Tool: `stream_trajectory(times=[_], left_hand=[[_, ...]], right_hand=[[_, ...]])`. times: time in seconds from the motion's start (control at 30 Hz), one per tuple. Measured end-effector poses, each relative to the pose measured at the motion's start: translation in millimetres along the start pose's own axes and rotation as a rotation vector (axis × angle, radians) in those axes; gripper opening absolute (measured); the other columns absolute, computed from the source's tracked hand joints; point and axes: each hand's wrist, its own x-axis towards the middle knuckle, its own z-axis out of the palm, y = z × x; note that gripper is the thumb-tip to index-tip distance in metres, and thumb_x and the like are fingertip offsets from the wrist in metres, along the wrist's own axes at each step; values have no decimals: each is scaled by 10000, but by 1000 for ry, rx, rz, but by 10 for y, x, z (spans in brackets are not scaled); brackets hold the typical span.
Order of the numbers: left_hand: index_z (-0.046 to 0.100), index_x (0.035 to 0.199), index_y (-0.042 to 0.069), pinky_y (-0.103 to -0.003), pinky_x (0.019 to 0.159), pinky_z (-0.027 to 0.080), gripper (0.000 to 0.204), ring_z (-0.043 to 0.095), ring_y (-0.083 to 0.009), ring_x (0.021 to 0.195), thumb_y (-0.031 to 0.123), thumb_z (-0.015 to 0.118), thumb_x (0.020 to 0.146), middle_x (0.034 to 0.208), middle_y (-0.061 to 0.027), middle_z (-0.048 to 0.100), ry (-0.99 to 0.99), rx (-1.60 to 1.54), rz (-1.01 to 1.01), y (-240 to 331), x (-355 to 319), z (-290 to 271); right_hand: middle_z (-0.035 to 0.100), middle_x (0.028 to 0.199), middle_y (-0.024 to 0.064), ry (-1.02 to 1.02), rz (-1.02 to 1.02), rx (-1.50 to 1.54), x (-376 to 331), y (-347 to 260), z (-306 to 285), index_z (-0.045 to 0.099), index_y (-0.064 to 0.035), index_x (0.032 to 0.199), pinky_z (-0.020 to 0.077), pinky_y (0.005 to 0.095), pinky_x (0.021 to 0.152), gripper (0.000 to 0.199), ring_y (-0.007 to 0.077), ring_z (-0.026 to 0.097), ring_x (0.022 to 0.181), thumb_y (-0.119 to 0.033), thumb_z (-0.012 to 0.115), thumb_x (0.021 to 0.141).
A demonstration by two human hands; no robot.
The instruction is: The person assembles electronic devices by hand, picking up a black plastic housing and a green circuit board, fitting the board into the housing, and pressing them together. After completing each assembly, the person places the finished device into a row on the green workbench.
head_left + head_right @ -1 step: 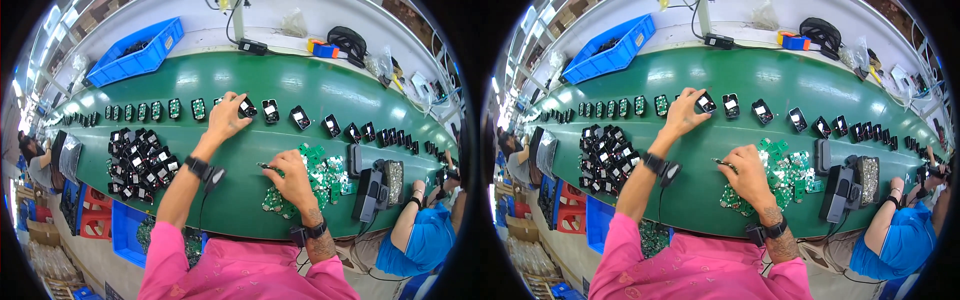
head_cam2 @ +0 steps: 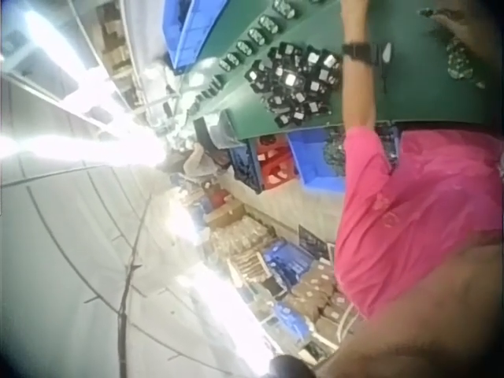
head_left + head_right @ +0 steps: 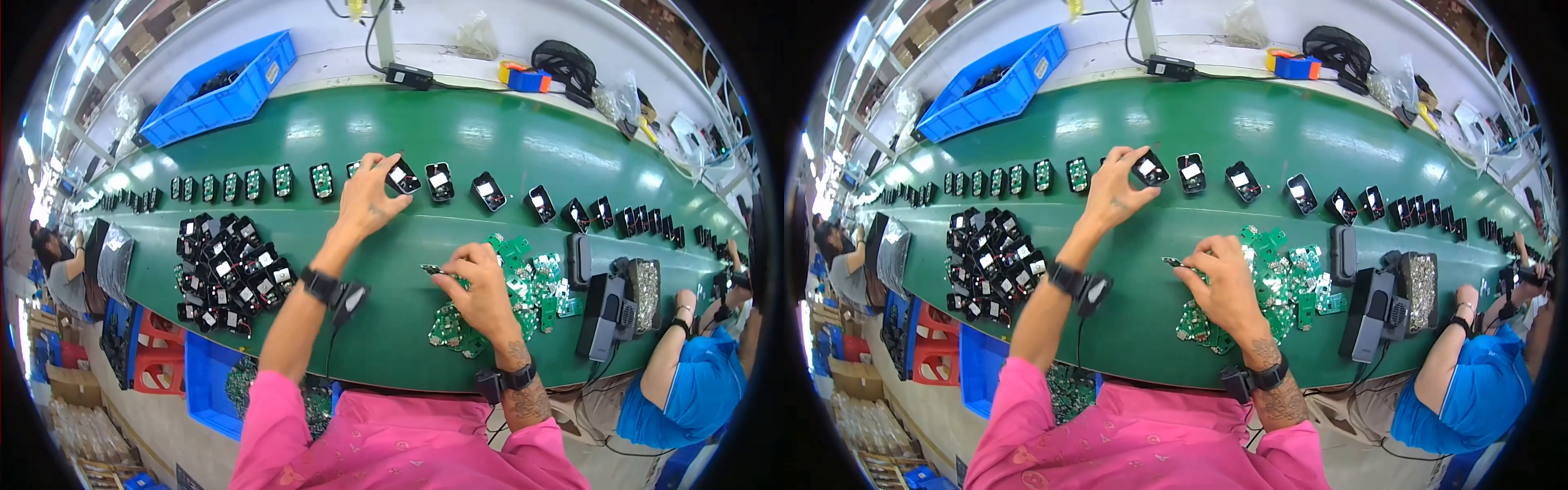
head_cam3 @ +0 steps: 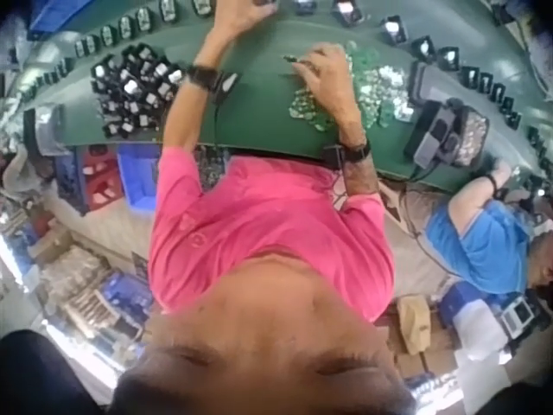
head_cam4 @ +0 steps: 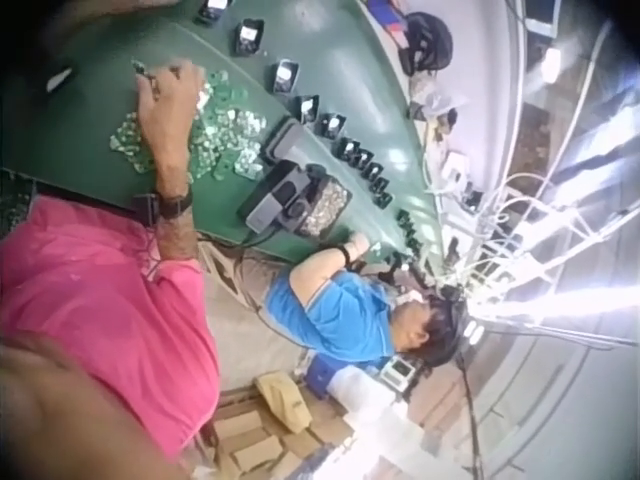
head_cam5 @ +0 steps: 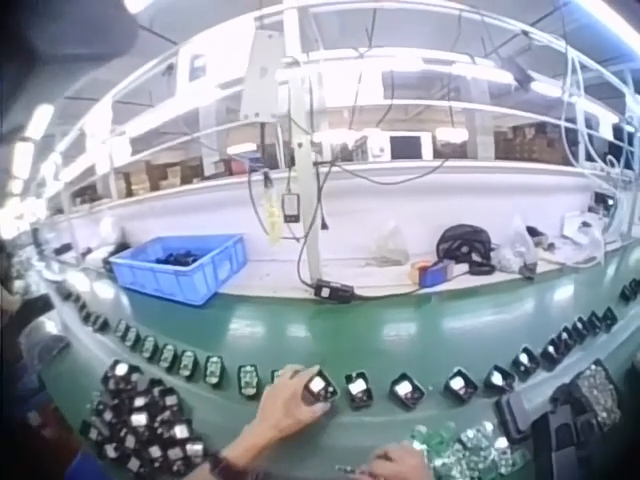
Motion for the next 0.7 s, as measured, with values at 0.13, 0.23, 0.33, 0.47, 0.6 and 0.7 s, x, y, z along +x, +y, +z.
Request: stream_trajectory(times=[0.13, 0.23, 0.33, 0.47, 0.6, 0.7], left_hand=[[541, 1378, 83, -364, 827, 584, 697, 647, -296, 1035, 143, 728, 709, 1293, -161, 482, 84, -642, -28, 399, -496, -40], [523, 1389, 103, -386, 861, 583, 756, 622, -336, 1087, 32, 733, 666, 1321, -175, 433, -82, -728, 73, 648, -897, -43], [561, 1355, 70, -403, 930, 541, 699, 550, -321, 1198, 20, 742, 681, 1332, -159, 439, -134, -802, 69, 755, -1123, -16], [571, 1345, 79, -379, 875, 571, 615, 606, -268, 1139, -7, 731, 758, 1396, -138, 405, -151, -1134, 61, 701, -1388, 213], [711, 1129, 24, -277, 803, 524, 269, 585, -173, 1078, 11, 688, 861, 1405, -124, 414, -108, -1246, -206, 701, -1512, 258], [756, 1066, 60, -260, 838, 489, 176, 585, -148, 1007, 107, 656, 928, 1336, -130, 482, -61, -1162, -323, 675, -1542, 166]], right_hand=[[651, 1092, 102, -18, 196, 533, 40, -62, -141, 709, -4, 835, 476, 308, 663, 120, 173, 574, 737, -40, 786, 750], [677, 1123, 124, -108, 43, 575, 71, -117, -162, 712, 6, 844, 490, 286, 671, 120, 154, 631, 788, -28, 788, 758], [718, 939, 113, -157, 22, 601, -14, -112, -97, 710, 13, 842, 506, 284, 673, 109, 160, 669, 795, -24, 780, 767], [658, 787, 69, -145, 70, 654, -43, -141, -85, 672, 30, 870, 496, 277, 582, 122, 140, 632, 658, -39, 759, 819], [638, 878, 56, -77, 342, 934, -79, -158, -71, 679, 28, 887, 467, 244, 608, 89, 91, 596, 734, -41, 731, 864], [620, 971, 83, 57, 355, 1059, -86, -62, -137, 648, 45, 929, 474, 208, 627, 65, 106, 592, 732, 19, 669, 873]])
